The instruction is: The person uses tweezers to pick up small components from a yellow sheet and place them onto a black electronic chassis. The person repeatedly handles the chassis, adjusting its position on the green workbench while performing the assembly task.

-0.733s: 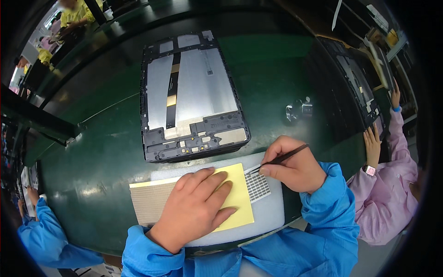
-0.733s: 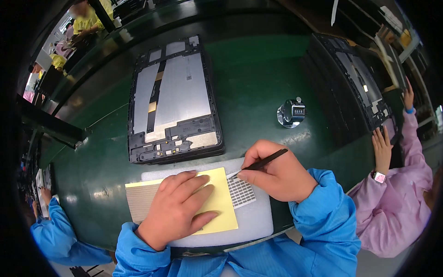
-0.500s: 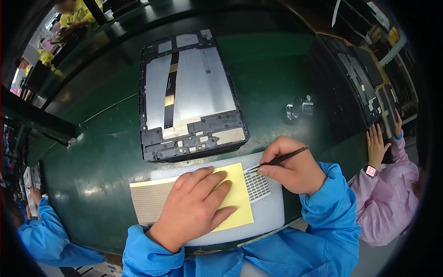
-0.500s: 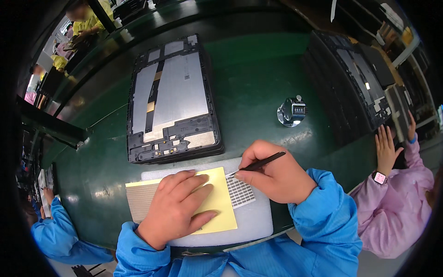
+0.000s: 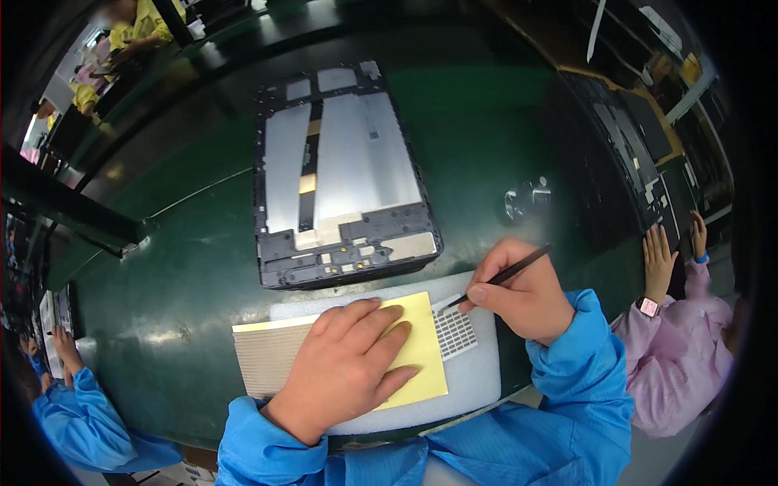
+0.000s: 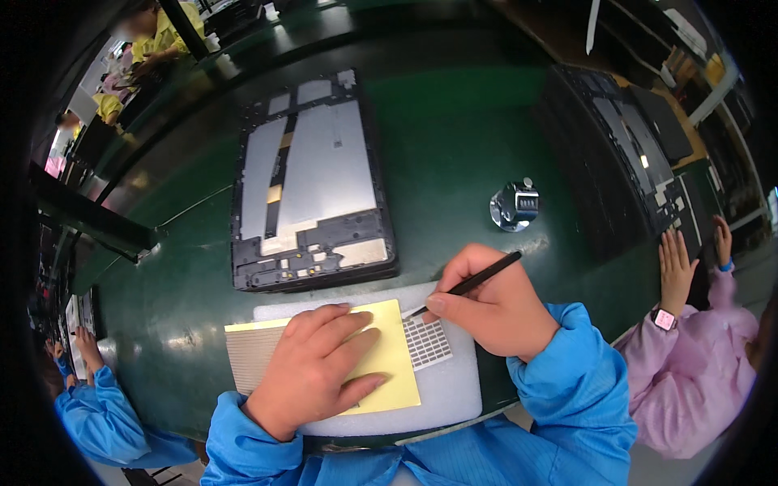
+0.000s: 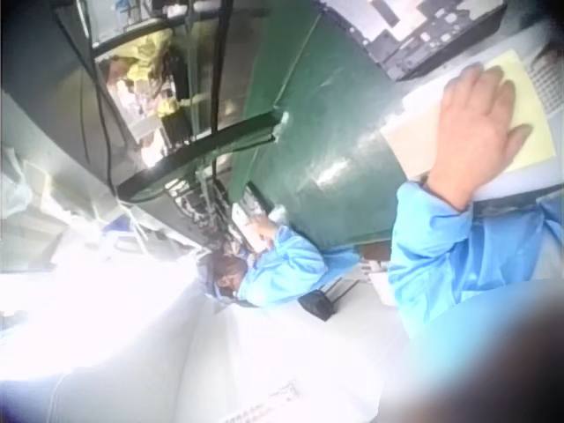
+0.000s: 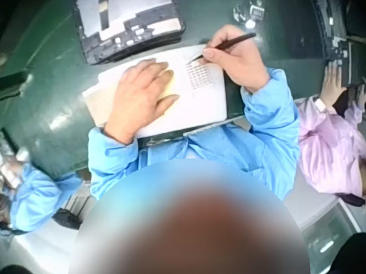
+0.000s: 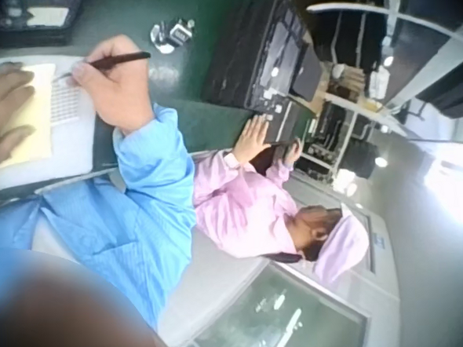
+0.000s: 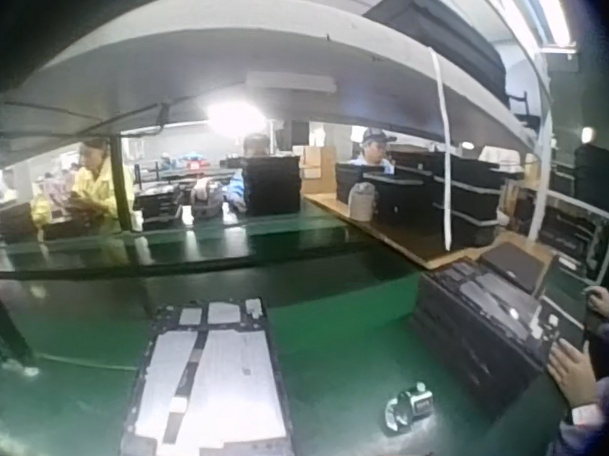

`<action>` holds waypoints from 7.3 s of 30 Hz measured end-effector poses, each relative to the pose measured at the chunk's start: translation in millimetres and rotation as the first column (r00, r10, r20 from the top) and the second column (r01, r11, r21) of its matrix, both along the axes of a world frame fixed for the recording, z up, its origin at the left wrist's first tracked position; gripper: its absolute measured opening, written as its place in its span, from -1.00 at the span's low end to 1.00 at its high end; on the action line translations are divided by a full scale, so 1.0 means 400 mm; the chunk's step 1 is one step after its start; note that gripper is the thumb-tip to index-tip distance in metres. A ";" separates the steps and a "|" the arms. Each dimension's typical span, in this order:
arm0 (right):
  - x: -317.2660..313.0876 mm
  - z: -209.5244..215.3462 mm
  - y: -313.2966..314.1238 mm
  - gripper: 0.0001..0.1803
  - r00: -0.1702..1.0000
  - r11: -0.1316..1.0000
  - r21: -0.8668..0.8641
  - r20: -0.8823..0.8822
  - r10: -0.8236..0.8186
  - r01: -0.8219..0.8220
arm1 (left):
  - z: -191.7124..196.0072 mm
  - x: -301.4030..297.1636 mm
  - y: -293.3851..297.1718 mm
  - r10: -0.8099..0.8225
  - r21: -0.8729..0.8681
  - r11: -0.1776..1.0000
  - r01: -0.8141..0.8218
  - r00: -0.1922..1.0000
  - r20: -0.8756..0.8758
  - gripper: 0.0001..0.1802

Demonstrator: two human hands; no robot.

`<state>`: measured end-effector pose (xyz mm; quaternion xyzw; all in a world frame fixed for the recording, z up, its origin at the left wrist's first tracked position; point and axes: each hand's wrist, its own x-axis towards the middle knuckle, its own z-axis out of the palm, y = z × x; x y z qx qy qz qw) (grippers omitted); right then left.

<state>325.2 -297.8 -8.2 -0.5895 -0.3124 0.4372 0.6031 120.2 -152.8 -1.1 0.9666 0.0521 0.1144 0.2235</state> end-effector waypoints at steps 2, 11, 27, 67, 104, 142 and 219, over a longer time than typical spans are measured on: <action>-0.006 0.031 0.002 -0.85 0.996 0.994 0.098 -0.072 -0.046 0.053 | -0.001 -0.001 0.001 -0.012 -0.006 1.000 0.012 1.000 0.018 -0.51; -0.055 0.125 0.187 -0.84 0.936 0.981 0.183 0.352 -0.001 -0.068 | -0.001 -0.011 0.008 -0.037 0.012 0.999 0.037 0.999 0.027 -0.55; -0.083 0.135 0.201 -0.84 0.861 0.978 0.190 0.509 -0.021 -0.088 | -0.007 -0.013 0.011 -0.044 -0.011 0.999 0.045 0.998 0.035 -0.57; -0.155 0.152 0.087 -0.75 0.907 0.811 0.492 0.408 0.104 -0.315 | -0.013 -0.314 -0.041 0.780 -0.940 0.038 0.339 0.578 0.240 -0.36; -0.141 0.041 0.024 -0.80 0.998 0.991 0.122 0.014 0.057 -0.058 | -0.045 -0.040 0.000 0.288 0.070 0.953 -0.295 0.953 0.090 -0.87; -0.183 0.014 0.003 -0.81 0.938 0.942 -0.141 0.130 0.321 -0.303 | -0.055 -0.025 0.028 0.378 0.183 0.890 -0.417 0.901 0.213 -0.27; -0.059 0.101 0.177 -0.87 0.751 0.965 0.149 0.657 0.066 -0.215 | -0.034 -0.028 0.031 0.352 0.042 0.930 -0.366 0.916 0.190 -0.38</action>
